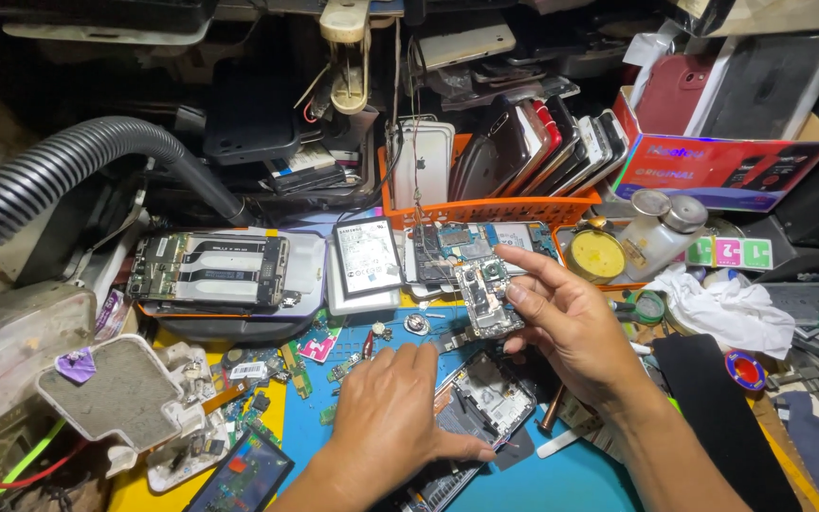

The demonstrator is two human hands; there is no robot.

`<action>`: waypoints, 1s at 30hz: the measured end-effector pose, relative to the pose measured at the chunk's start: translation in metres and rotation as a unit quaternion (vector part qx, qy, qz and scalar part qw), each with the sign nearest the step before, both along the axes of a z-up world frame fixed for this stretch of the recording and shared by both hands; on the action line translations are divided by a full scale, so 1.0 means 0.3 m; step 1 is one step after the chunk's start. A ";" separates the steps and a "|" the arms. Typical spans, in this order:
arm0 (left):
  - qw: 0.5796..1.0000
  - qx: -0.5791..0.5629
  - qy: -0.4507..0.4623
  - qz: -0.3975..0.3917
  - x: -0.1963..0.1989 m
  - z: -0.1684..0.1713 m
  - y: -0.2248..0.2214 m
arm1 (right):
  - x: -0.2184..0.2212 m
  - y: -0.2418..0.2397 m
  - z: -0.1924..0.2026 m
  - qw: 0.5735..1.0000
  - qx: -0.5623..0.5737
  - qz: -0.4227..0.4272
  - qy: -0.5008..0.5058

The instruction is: Assembling a smartphone by placing the motherboard into the housing and connecting internal components and ribbon cables.

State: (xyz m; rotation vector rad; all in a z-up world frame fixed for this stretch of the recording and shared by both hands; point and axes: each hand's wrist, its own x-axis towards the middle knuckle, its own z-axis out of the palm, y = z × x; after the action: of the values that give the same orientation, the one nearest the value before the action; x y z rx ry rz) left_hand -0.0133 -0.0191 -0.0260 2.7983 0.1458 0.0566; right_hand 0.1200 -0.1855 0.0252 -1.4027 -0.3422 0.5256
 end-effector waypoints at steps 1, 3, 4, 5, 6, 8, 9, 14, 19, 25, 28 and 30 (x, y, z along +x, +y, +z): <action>1.000 0.000 0.000 -0.001 -0.001 -0.012 -0.005 | 0.000 -0.003 0.001 1.000 0.000 -0.001 0.000; 0.999 -0.004 -0.043 -0.017 -0.002 -0.033 -0.013 | 0.002 -0.004 0.006 0.999 0.025 0.019 0.013; 0.999 -0.003 -0.043 -0.017 -0.002 -0.033 -0.016 | 0.002 -0.005 0.007 0.999 0.026 0.018 0.012; 0.999 -0.007 -0.040 -0.015 -0.002 -0.033 -0.019 | 0.000 -0.006 0.007 0.999 0.030 0.025 0.013; 0.999 -0.012 -0.037 -0.012 -0.003 -0.034 -0.022 | -0.001 -0.007 0.007 0.999 0.034 0.031 0.014; 0.999 -0.023 -0.025 -0.018 0.002 -0.025 -0.023 | -0.005 -0.007 0.011 0.999 0.032 0.031 0.009; 0.999 -0.035 -0.013 -0.023 0.005 -0.019 -0.024 | -0.007 -0.006 0.014 0.999 0.029 0.031 0.005; 0.986 -0.133 0.096 -0.018 0.012 0.072 -0.010 | -0.011 -0.007 0.020 0.998 0.051 0.035 0.019; 0.945 -0.257 0.201 0.005 0.015 0.125 0.022 | -0.010 -0.012 0.029 0.999 0.044 0.027 0.018; 0.924 -0.356 0.135 -0.040 0.030 0.096 0.080 | 0.009 -0.030 0.034 0.998 0.053 -0.034 -0.006; 0.857 -0.499 0.089 -0.090 0.045 0.062 0.106 | 0.018 -0.043 0.035 0.996 0.060 -0.059 -0.029; 0.869 -0.483 0.088 -0.053 0.052 0.031 0.118 | 0.018 -0.055 0.040 0.996 0.048 -0.063 -0.051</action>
State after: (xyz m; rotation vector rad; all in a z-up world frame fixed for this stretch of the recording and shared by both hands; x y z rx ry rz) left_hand 0.0024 0.0164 -0.0165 1.7916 0.0382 -0.2381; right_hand 0.1253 -0.2019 0.0370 -1.3509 -0.3530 0.3310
